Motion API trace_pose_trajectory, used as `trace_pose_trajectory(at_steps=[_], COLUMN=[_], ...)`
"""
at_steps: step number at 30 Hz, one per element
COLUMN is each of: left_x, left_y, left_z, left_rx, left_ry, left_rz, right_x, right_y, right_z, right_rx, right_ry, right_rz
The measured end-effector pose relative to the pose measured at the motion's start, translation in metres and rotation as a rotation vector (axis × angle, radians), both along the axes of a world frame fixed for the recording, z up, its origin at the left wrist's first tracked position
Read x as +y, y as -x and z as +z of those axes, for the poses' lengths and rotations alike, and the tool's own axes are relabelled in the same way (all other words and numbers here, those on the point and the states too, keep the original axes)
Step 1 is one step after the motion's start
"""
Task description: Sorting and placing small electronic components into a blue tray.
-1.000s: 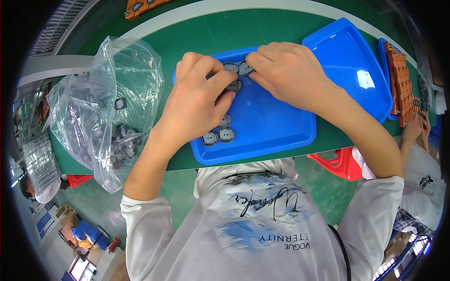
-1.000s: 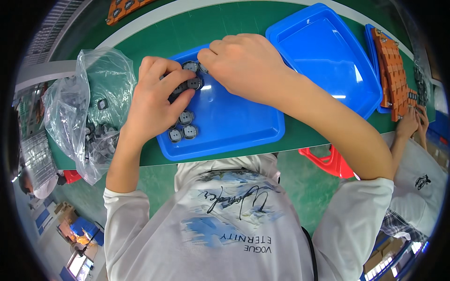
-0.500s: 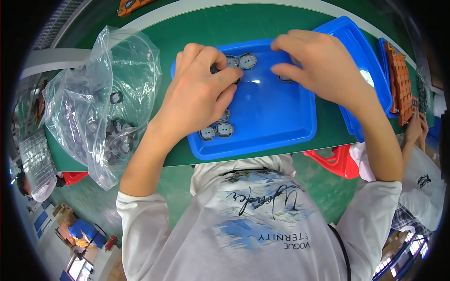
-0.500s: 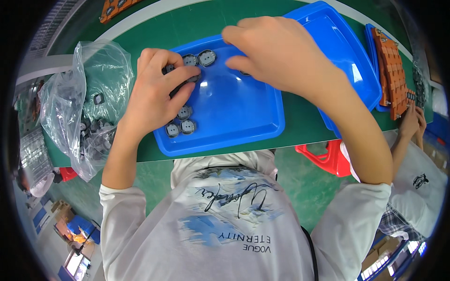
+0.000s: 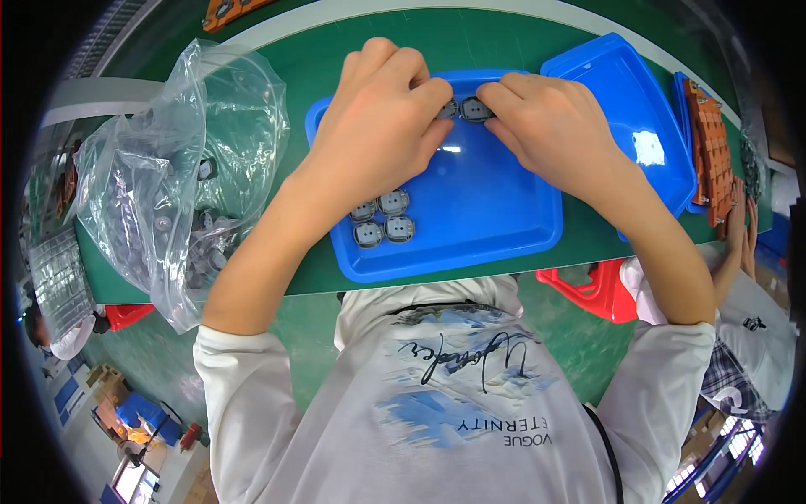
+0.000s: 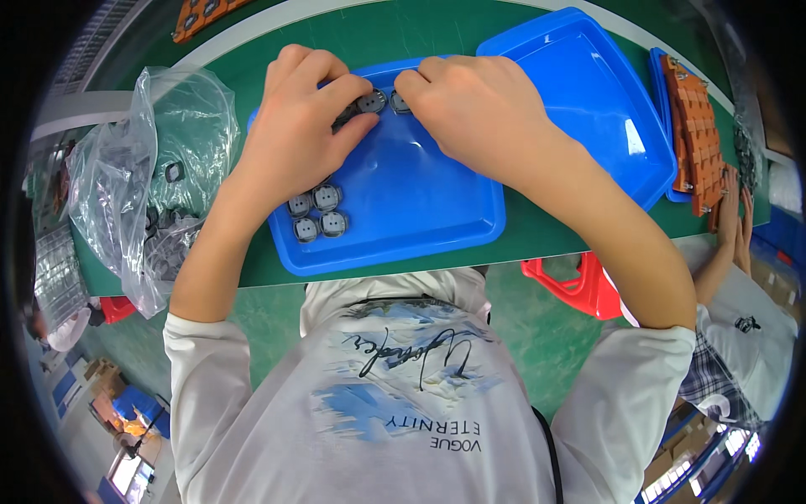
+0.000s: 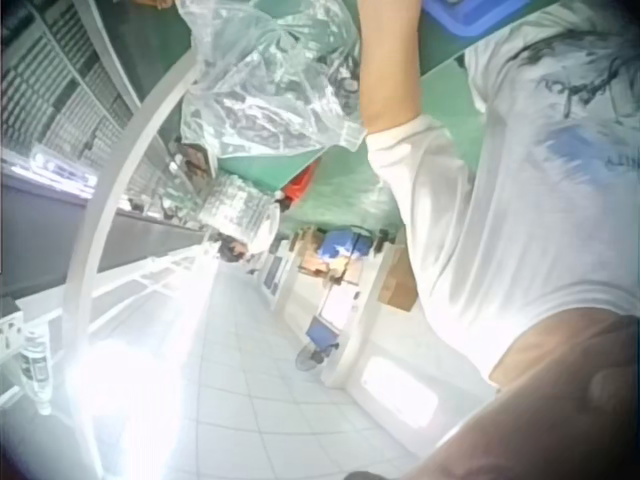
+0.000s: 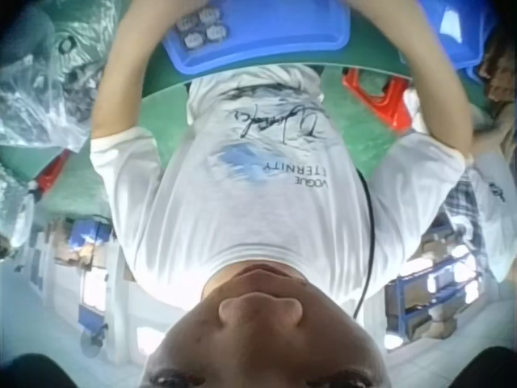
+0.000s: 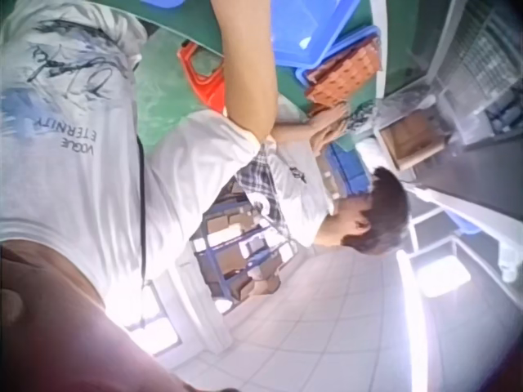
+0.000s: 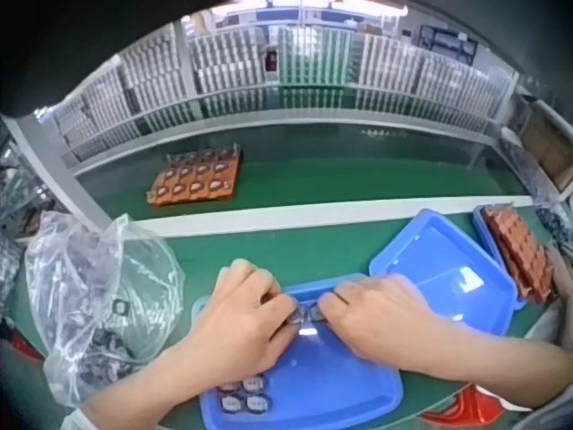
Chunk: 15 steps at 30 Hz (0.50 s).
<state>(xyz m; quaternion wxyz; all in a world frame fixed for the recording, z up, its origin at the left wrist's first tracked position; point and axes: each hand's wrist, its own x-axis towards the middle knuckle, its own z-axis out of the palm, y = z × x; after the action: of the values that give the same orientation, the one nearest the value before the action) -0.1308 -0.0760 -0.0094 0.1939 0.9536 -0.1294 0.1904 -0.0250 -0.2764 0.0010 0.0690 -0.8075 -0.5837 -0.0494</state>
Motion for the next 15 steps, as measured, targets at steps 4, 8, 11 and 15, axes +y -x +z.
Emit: trace_pose_trajectory(at_steps=[4,8,11,15], left_x=[-0.001,0.002,0.006,0.012], left_y=[-0.005,-0.012,-0.019,-0.008], left_z=[0.001,0.004,0.007,0.03], left_rx=[0.029,0.045,0.052,0.069], left_ry=[0.007,0.014,0.001,0.095], left_rz=[-0.039,-0.055,-0.068,-0.087], right_x=[0.0,0.005,0.007,-0.002], right_y=[-0.003,-0.009,-0.014,-0.006], right_z=[-0.004,-0.005,0.0,0.034], right_rx=[0.003,0.002,0.018,0.537], right_ry=[-0.064,-0.089,-0.098,-0.237], right_rz=[0.011,0.024,0.022,-0.129])
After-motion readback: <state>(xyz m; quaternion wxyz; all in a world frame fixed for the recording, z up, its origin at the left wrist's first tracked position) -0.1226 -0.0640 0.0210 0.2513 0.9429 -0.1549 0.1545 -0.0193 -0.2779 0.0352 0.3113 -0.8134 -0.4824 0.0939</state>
